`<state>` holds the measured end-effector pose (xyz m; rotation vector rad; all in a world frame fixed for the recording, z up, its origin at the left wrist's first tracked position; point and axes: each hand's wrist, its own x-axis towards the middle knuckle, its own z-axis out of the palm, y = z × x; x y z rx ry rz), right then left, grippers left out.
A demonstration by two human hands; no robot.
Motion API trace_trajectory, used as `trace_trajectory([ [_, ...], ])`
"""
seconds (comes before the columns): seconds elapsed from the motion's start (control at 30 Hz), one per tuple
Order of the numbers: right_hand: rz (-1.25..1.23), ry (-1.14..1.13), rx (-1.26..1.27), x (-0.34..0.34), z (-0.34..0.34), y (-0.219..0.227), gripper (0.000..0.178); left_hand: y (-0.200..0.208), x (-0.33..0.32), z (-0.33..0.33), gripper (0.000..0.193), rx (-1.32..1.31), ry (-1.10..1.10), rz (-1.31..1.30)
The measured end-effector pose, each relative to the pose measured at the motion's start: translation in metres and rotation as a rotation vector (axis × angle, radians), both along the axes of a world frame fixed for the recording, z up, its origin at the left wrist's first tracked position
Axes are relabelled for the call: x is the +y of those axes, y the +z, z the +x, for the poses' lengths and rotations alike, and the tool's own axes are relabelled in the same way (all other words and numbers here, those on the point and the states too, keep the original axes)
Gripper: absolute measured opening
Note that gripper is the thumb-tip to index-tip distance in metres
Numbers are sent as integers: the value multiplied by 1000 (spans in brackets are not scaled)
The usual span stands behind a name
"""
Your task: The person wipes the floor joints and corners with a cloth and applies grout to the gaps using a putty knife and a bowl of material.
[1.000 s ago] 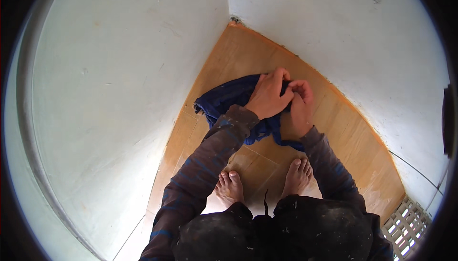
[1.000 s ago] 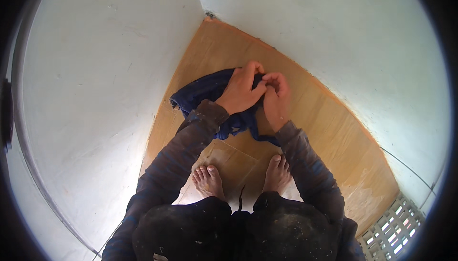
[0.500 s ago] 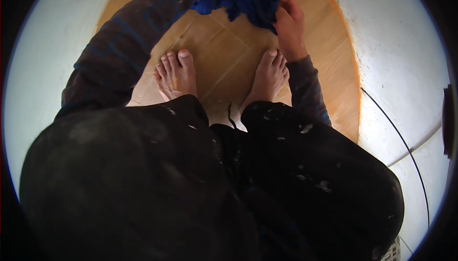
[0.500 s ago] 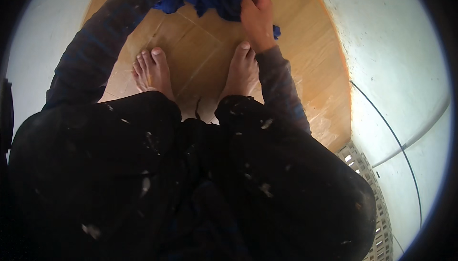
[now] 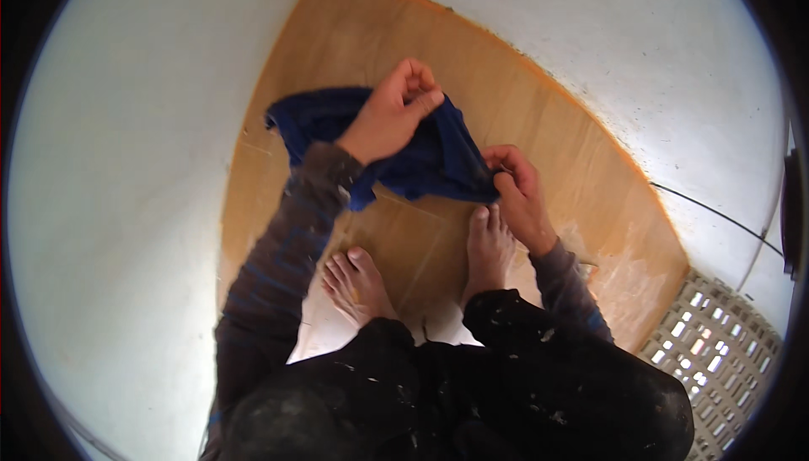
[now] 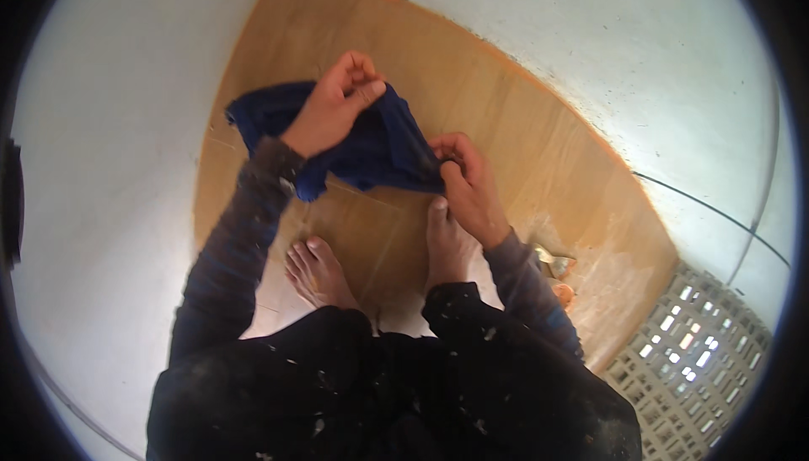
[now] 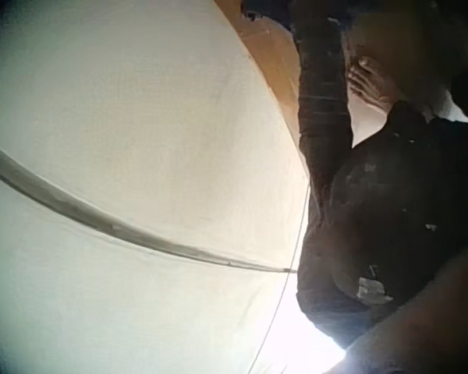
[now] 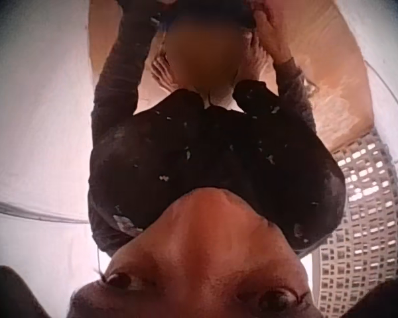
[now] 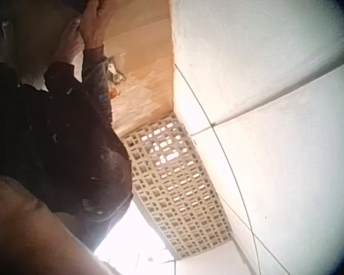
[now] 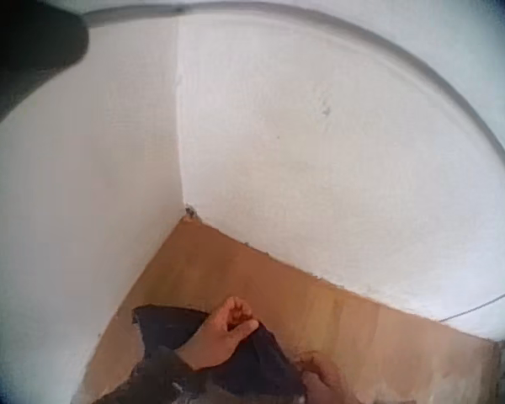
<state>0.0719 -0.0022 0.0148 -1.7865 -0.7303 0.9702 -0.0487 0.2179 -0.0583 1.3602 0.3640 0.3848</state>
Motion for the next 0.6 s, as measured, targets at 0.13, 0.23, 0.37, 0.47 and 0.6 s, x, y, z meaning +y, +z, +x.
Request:
trace_trajectory([
  [0.13, -204, 325, -206, 1, 17, 42, 24, 43, -25, -5, 18, 77, 42, -97],
  [0.23, -257, 454, -76, 5, 34, 52, 24, 78, -20, -11, 22, 143, -55, -25],
  [0.37, 276, 189, 149, 10, 45, 52, 23, 112, -3, -26, 24, 227, -225, 310],
  [0.47, 398, 39, 636, 22, 43, 53, 24, 120, -2, -27, 21, 112, -136, 891],
  [0.6, 342, -241, 767, 44, 40, 59, 26, 122, -5, -22, 24, 202, -255, -140],
])
